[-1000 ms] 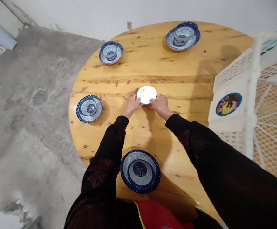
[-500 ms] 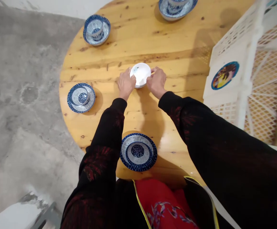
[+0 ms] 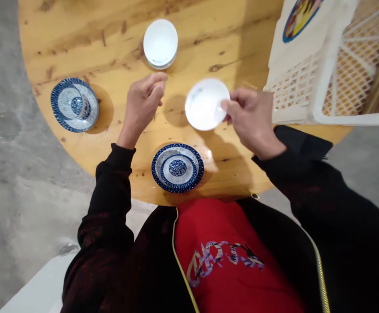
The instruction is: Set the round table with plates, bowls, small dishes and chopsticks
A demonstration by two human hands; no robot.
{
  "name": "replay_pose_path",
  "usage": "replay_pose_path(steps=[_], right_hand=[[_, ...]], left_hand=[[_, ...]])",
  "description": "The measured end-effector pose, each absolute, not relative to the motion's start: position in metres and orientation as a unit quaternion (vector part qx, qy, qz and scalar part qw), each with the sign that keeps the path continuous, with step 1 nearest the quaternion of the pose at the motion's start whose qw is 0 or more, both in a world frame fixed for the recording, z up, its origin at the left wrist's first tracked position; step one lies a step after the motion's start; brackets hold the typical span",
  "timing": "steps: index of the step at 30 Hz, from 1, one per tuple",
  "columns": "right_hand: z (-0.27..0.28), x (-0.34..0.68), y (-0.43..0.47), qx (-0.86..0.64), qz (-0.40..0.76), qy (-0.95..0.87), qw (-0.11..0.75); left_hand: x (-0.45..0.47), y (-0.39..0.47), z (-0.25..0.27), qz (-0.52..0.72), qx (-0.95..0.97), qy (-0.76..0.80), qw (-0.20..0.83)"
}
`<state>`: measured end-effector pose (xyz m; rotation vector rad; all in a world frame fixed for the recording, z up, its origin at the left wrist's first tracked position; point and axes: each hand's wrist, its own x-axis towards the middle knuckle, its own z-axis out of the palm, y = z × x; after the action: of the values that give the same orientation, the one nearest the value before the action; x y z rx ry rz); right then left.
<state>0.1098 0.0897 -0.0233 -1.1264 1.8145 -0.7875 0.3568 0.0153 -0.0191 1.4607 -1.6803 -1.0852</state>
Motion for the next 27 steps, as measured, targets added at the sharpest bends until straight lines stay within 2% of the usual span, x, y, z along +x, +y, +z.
replay_pose_path(steps=[2,10,17,27], right_hand=[[-0.027,0.092,0.142,-0.46,-0.297,0.747,0.376],[-0.07,0.07,0.276,-0.351,-0.251,0.815,0.387],[-0.078,0.089,0.302,-0.282,-0.288,0.812,0.422],[-0.106,0.082,0.31,-0.302,-0.314,0.795,0.422]], left_hand=[[0.363,0.034,-0.028,-0.421,0.569,-0.616,0.344],[0.371,0.069,-0.036,-0.434,0.602,-0.571,0.352],[0.376,0.101,-0.02,-0.42,0.618,-0.552,0.37],[0.404,0.194,-0.022,-0.389,0.691,-0.499,0.35]])
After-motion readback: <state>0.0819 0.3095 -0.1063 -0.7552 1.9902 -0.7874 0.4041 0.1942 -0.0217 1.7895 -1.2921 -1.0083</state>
